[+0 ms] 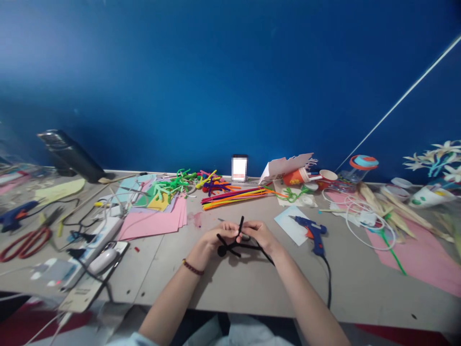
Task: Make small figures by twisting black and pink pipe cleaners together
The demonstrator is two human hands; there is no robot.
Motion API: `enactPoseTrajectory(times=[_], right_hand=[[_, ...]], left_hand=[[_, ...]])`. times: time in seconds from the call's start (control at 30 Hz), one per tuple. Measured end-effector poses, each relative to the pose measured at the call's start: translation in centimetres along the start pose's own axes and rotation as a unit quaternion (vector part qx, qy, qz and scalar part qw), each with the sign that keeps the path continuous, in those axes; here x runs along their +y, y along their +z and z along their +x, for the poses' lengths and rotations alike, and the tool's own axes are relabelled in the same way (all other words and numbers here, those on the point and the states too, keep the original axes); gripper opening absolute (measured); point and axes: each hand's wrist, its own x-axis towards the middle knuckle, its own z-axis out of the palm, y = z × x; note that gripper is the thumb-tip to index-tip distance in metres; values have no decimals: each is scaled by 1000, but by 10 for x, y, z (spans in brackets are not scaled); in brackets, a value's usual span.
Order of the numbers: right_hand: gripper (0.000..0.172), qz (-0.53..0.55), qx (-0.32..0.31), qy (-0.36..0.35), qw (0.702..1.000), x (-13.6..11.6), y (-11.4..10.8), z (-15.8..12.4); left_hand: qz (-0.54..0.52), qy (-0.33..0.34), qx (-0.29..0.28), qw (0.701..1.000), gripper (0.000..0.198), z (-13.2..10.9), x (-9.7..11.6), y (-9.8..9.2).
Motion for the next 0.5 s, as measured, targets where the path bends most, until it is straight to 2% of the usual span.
enactPoseTrajectory(times=[0.07, 0.13, 0.27, 0.33, 0.4, 0.47, 0.5], right_hand=[[25, 61, 16, 28, 998, 0, 1, 1], [29, 124, 41, 44, 990, 2, 2, 4], [38, 172, 134, 21, 976, 7, 0, 11], [41, 175, 178, 17, 968, 9, -2, 14], [42, 182, 205, 14, 962, 10, -2, 16], [42, 189, 222, 11, 956, 11, -2, 16], [42, 189, 228, 10, 955, 11, -2, 16]], left_hand=[[-18, 5, 3, 1000, 30, 2, -2, 2], [-39, 16, 35, 998, 29, 5, -3, 2], [-83, 35, 122, 988, 36, 12, -2, -1], [-51, 92, 189, 976, 41, 14, -1, -3], [60, 192, 300, 933, 38, 13, 0, -2], [220, 293, 403, 839, 32, 10, -1, 1], [296, 330, 430, 786, 31, 8, -2, 3]])
